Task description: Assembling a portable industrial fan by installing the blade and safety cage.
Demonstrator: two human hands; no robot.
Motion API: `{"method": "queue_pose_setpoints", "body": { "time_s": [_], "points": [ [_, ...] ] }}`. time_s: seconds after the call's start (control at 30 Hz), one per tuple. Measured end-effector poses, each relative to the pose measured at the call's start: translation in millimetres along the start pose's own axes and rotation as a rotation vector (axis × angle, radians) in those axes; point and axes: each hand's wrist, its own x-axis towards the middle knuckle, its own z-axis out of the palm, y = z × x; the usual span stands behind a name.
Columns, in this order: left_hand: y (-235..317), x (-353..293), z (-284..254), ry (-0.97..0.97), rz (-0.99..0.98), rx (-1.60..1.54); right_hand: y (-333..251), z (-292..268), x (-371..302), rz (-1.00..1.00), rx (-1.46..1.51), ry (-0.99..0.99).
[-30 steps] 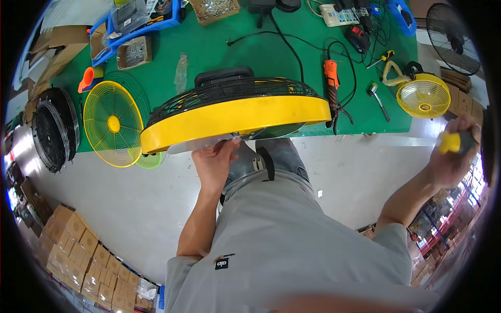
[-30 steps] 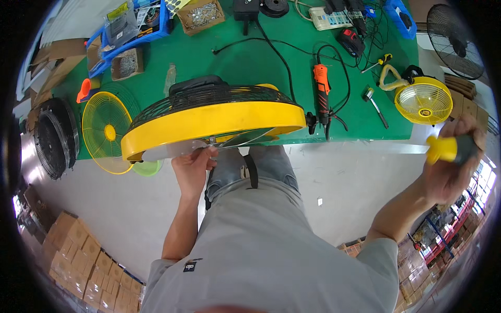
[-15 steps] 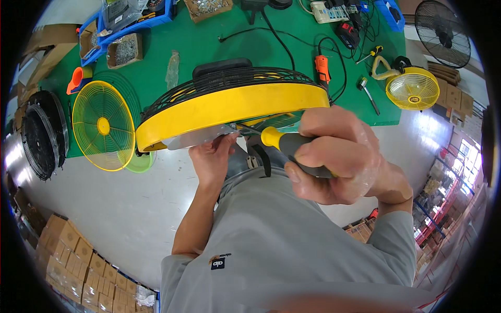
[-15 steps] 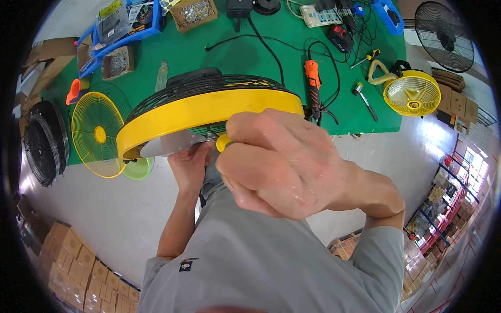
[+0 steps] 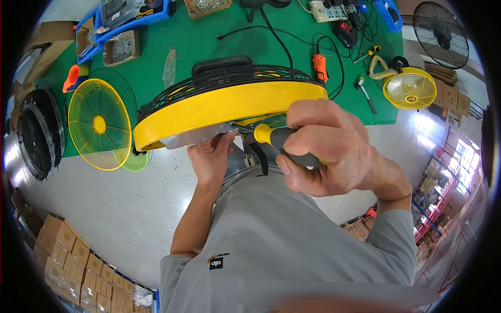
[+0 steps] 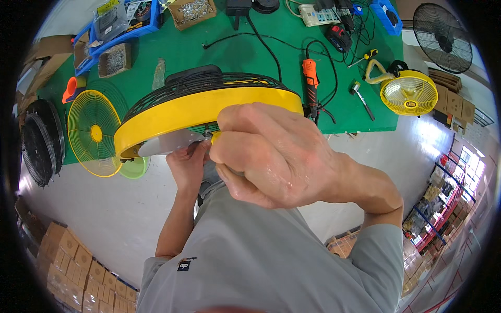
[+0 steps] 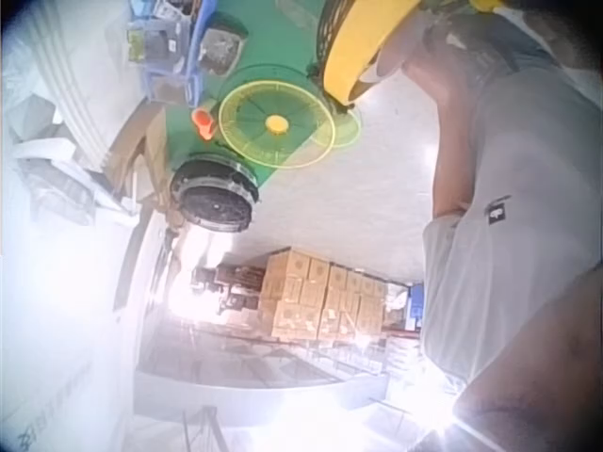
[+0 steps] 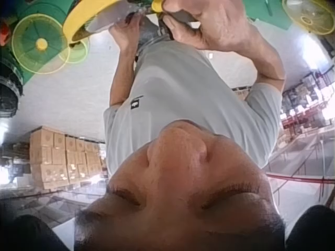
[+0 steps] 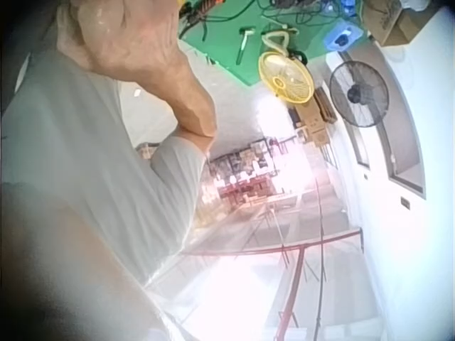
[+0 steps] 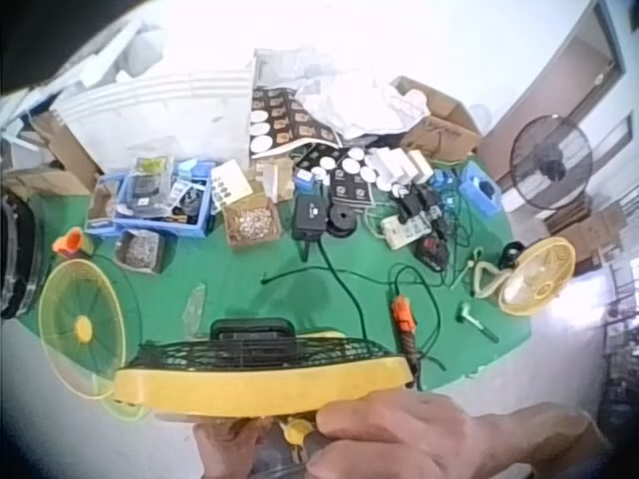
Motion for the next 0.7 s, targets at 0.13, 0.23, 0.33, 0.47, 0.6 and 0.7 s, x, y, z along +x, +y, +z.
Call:
{"method": "queue_pose_setpoints", "body": {
  "time_s": [0.13, 0.23, 0.33, 0.47, 0.6, 0.7],
  "points": [
    [4.4, -2.4, -0.6, 0.023, 0.04, 0.092, 0.1, -2.0, 6.6, 0.003, 0.001, 0.014],
    [-6.7, 0.4, -1.2, 0.024, 0.047, 0.063, 4.9, 2.0, 13.1, -0.031, -0.017, 0.032],
    [-7.3, 0.1, 0.0, 0.035, 0.112, -0.004, 4.7, 3.0, 12.3, -0.066, -0.095, 0.085],
    [-6.8, 1.2, 1.8, 0.024, 0.123, -0.011, 6.9, 9.1, 9.2, -0.013, 0.117, 0.126],
    [6.2, -2.1, 1.7, 0.058, 0.141, 0.038, 25.3, 0.8, 17.3, -0.175, 0.176, 0.028],
    [6.1, -0.9, 1.5, 0.043, 0.091, 0.031, 33.8, 1.0, 19.8, -0.208, 0.148, -0.032]
  ]
}}
